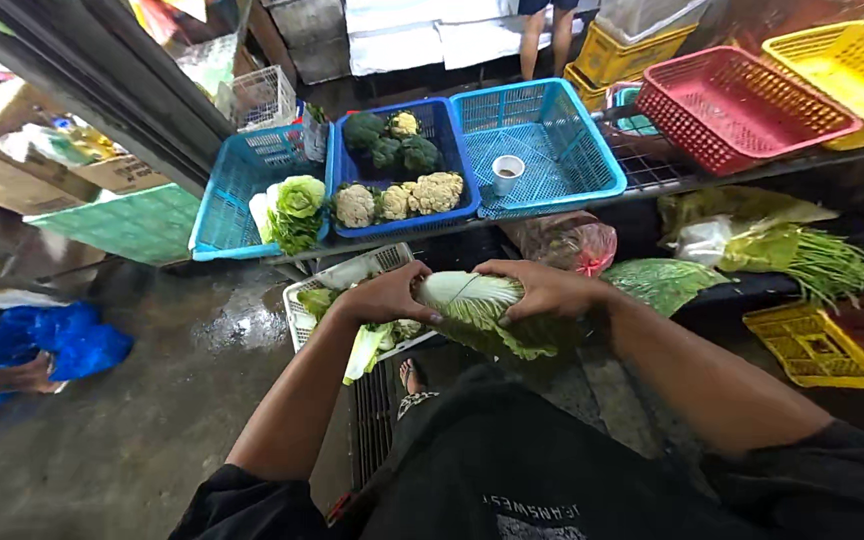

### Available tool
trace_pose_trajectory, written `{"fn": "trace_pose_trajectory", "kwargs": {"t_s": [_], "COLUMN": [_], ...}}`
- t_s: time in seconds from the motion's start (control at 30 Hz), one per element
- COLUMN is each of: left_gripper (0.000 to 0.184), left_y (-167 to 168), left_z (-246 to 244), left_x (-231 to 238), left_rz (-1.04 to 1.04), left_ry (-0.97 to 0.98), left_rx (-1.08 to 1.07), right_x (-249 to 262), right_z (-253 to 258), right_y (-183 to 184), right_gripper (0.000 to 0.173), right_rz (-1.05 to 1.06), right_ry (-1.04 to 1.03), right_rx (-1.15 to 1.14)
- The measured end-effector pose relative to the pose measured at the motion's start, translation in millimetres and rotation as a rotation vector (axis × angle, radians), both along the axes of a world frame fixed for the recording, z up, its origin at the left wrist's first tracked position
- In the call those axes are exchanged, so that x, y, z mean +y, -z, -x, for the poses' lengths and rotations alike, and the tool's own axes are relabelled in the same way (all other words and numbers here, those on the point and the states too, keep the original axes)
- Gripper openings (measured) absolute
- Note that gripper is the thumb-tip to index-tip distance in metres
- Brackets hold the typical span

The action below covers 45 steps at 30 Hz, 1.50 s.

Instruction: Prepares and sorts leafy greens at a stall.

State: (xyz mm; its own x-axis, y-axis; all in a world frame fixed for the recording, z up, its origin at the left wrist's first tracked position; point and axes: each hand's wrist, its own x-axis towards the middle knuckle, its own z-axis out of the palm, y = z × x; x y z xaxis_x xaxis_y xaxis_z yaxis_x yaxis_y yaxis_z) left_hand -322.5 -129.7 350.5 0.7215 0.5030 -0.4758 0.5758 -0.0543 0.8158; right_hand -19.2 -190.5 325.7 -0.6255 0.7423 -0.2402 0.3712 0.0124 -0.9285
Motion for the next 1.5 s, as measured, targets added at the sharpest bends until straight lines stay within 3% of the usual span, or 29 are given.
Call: {"fn": "trace_pose_trajectory", "kwargs": {"t_s": [0.07,0.13,0.2,0.27,0.37,0.43,0.5,0.57,0.63,0.73,0.8,0.87,0.97,1.07,1.17,1.3,1.4,1.5], "left_gripper": [0.069,0.051,0.045,0.04,0.042,0.046,0.048,0.039,0.029,0.025,0.026,0.037,0.07,0.092,0.092,0.081,0.085,0.083], "left_y": [11.8,31.8,49.8,59.3,49.1,31.7,18.4,11.3,27.3,65.8,81.8,88.9,77.9,69.8,68.8,57.4,44.2,29.4], "left_z": [7.3,10.1,9.9,6.6,-2.0,-12.7,-14.4,4.3,38.8,79.8,93.9,119.3,163.8,188.7,215.1,256.8,284.8,308.1], "left_x": [-20.9,-47.4,-73.1,-93.2,-99.7,-89.9,-82.6,-87.9,-102.7,-113.7,-114.1,-100.6,-76.4,-50.8,-14.8,26.4,50.7,88.2], "left_rz": [0.178,0.304,0.256,0.044,-0.277,-0.361,-0.432,-0.485,-0.423,-0.036,-0.032,-0.428,-0.944,-1.142,-1.205,-1.032,-0.699,-0.675], "left_ry": [-0.184,-0.463,-0.68,-0.837,-0.775,-0.631,-0.506,-0.491,-0.66,-0.968,-1.111,-1.132,-0.814,-0.483,-0.38,-0.526,-0.893,-1.278], "left_rx": [-0.074,-0.204,-0.311,-0.428,-0.463,-0.362,-0.321,-0.382,-0.551,-0.875,-0.904,-0.64,-0.132,-0.013,-0.109,-0.29,-0.604,-0.657], "right_x": [-4.6,-7.5,-8.3,-1.9,11.1,13.5,13.0,18.8,23.2,32.1,39.7,52.4,76.5,102.2,122.4,153.9,175.4,178.4], "right_z": [4.8,17.0,33.8,47.0,65.2,84.1,100.8,112.0,117.3,138.6,161.9,186.6,223.5,263.5,295.2,316.4,327.3,337.7], "right_y": [13.3,24.9,34.5,43.4,51.2,50.0,52.0,48.5,37.8,20.2,17.5,17.3,11.1,-0.5,-15.0,-29.2,-26.5,-19.3], "right_gripper": [0.071,0.068,0.064,0.07,0.085,0.081,0.07,0.07,0.073,0.07,0.067,0.064,0.058,0.053,0.04,0.053,0.064,0.062], "right_rz": [0.043,0.101,0.161,0.155,0.07,0.02,0.006,0.152,0.336,0.447,0.448,0.438,0.471,0.492,0.57,0.726,0.624,0.464], "right_ry": [0.044,0.134,0.292,0.413,0.329,0.175,0.08,0.113,0.22,0.332,0.346,0.33,0.266,0.145,0.076,0.202,0.082,0.092], "right_rx": [0.127,0.226,0.271,0.197,-0.086,-0.175,-0.083,0.059,0.178,0.3,0.303,0.275,0.237,0.199,0.213,0.172,0.293,0.313]}}
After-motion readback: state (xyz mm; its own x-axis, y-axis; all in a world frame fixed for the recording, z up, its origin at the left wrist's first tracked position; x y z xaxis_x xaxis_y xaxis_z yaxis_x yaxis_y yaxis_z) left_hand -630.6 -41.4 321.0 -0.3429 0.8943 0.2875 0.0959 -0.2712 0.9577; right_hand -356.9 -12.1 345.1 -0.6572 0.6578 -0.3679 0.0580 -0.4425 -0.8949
